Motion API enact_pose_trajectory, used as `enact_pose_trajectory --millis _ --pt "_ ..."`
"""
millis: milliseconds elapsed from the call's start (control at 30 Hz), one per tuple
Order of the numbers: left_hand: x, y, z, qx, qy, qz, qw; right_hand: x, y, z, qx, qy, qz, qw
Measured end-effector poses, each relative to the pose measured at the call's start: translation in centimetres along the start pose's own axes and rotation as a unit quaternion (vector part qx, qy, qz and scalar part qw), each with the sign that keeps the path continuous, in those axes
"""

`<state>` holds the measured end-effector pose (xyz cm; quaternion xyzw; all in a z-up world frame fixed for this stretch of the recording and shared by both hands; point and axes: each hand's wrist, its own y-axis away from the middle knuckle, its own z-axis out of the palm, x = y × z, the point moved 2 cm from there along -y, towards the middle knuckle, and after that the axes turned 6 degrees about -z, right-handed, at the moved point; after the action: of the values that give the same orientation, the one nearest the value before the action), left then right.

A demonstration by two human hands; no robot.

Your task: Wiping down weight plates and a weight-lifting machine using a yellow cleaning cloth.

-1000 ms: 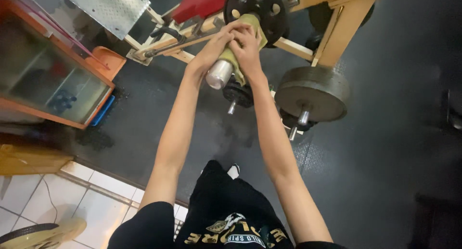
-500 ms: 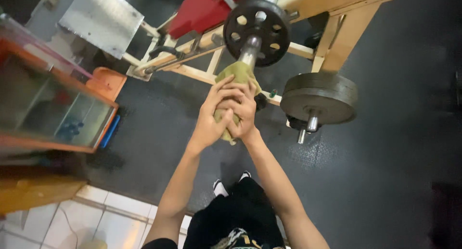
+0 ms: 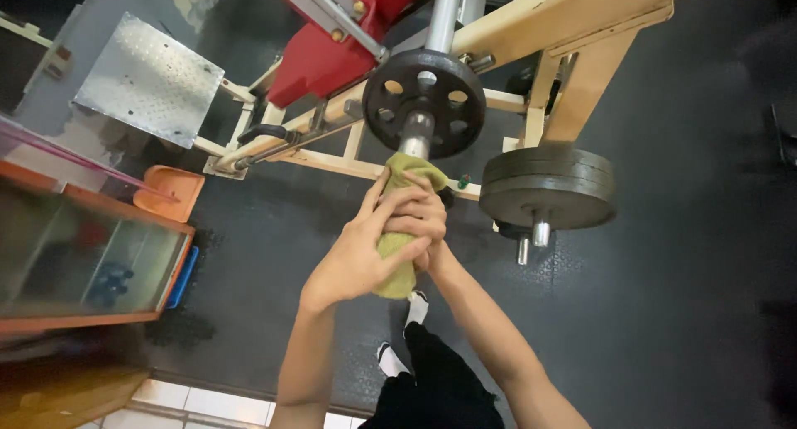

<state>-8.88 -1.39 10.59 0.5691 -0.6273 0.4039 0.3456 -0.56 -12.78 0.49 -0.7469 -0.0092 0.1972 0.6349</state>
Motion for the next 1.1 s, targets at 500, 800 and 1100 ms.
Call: enact_pose_trajectory --millis 500,800,1100 --pt "-9.0 -11.6 2.3 -0.049 0.061 0.028 0.997 10.8 2.3 -1.5 0.055 0.025 0.11 0.992" --pt "-8.0 -10.5 1.9 0.002 0.099 0.058 0.993 6.9 -2.9 -4.0 -0.015 -0.007 0.179 0.984" --pt "-5.9 -12.1 -3.1 0.151 0.198 0.051 0.967 3.9 -6.2 -7.6 -0.083 0.233 0.078 0.966"
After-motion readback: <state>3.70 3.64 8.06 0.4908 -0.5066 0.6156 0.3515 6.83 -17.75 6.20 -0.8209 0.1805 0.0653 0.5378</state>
